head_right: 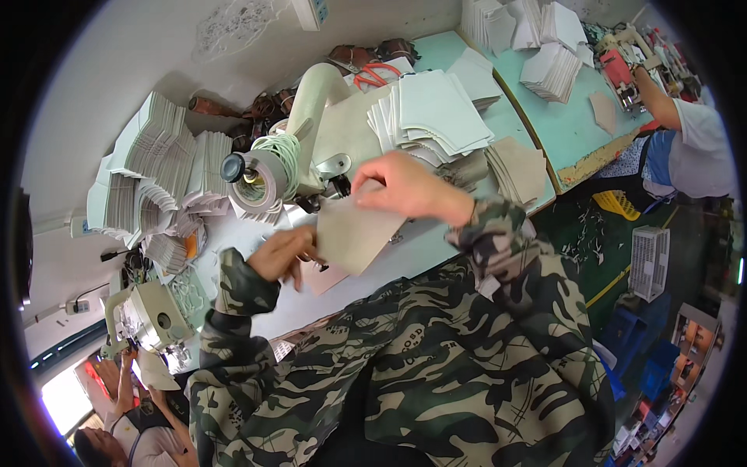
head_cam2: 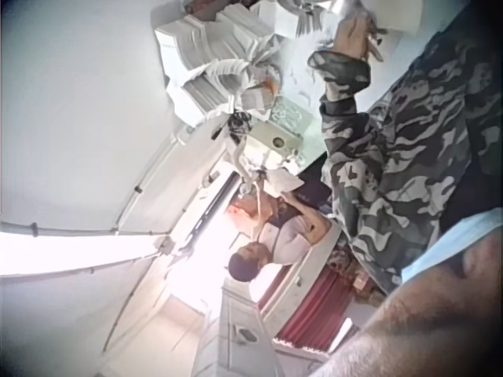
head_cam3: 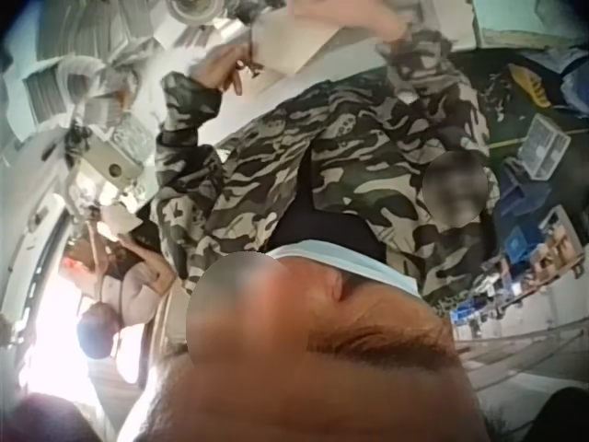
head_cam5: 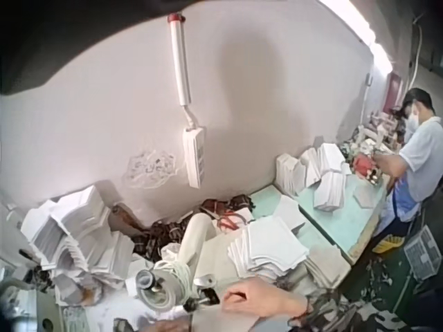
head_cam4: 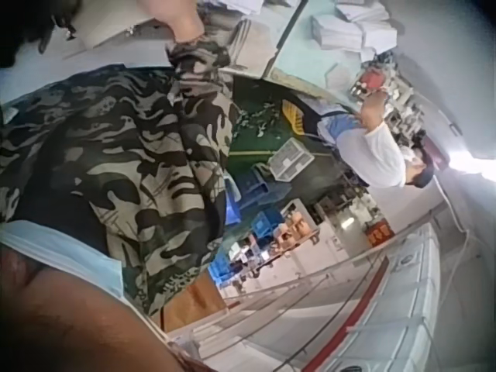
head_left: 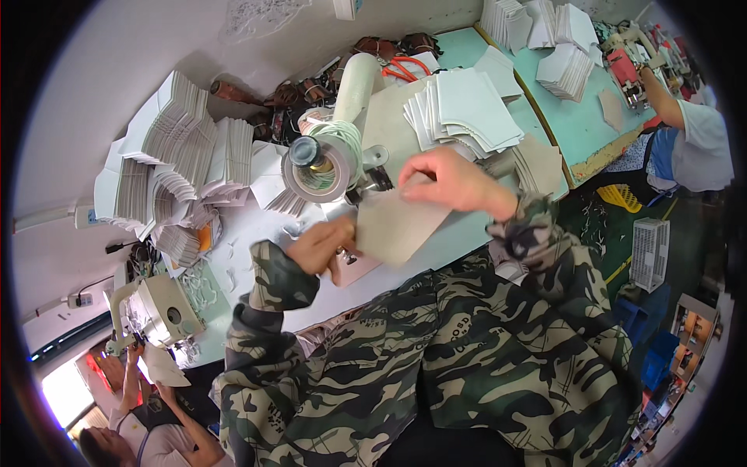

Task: Skiving the edges of white leather shoe components using a skiving machine to thin the material for assembly.

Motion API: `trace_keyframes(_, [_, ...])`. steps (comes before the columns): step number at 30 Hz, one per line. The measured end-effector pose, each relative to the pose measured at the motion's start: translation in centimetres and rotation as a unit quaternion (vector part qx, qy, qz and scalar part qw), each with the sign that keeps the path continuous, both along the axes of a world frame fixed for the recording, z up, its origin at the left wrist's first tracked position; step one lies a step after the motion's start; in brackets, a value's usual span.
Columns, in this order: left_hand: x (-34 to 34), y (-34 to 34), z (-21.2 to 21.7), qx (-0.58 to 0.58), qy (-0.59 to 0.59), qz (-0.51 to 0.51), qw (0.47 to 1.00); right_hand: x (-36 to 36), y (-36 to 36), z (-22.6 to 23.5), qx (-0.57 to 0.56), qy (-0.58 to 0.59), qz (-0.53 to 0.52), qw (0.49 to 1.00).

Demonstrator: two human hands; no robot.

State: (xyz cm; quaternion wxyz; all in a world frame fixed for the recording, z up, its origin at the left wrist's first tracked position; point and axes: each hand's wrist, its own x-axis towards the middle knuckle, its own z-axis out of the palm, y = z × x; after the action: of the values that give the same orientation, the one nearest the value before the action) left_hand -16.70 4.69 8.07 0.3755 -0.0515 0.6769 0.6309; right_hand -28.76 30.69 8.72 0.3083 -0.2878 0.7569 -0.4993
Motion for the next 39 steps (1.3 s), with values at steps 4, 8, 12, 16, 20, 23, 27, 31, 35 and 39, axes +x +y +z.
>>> trace_keyframes(4, [1.3, -0.9, -2.2, -0.051, 0.02, -0.013, 0.998, 5.7, -1.1, -3.9, 0.057, 0.036, -0.011, 0.998])
trace_keyframes(8, [-0.6, -2.4, -3.6, -0.206, 0.193, -0.065, 0.957, 7.8, -3.0, -4.5, 0.089, -0.045, -0.051, 0.994])
trace_keyframes(12, [-3.3, 0.0, -2.9, -0.278, 0.287, -0.078, 0.914, 7.7, -1.0, -4.5, 0.061, -0.131, -0.099, 0.985])
trace_keyframes(16, [-4.9, 0.0, -1.6, -0.288, 0.247, -0.079, 0.922, 6.0, 3.5, -3.9, 0.027, -0.031, -0.05, 0.998])
trace_keyframes(20, [-1.6, -3.2, -6.7, -0.315, 0.317, 0.169, 0.879, 2.4, 6.3, 1.7, 0.06, 0.229, -0.222, 0.946])
trace_keyframes(23, [7.3, -4.7, -14.8, -0.536, 0.296, 0.055, 0.789, -0.9, 6.4, 4.3, 0.153, 0.547, -0.219, 0.793])
trace_keyframes(27, [11.8, -0.5, -15.6, -0.474, 0.195, -0.009, 0.859, 3.3, 4.6, -1.1, 0.109, 0.328, -0.152, 0.926])
trace_keyframes(31, [14.0, -0.2, -14.5, -0.474, 0.221, -0.024, 0.852, 8.9, 0.2, -4.3, 0.076, 0.011, 0.062, 0.995])
trace_keyframes(35, [11.0, -0.4, -5.9, -0.285, 0.204, -0.082, 0.933, 11.9, 0.0, -8.2, -0.004, 0.085, 0.084, 0.993])
trace_keyframes(39, [8.0, -0.2, -1.0, -0.015, 0.032, 0.041, 0.999, 9.6, 0.1, -4.9, -0.048, -0.183, 0.05, 0.981])
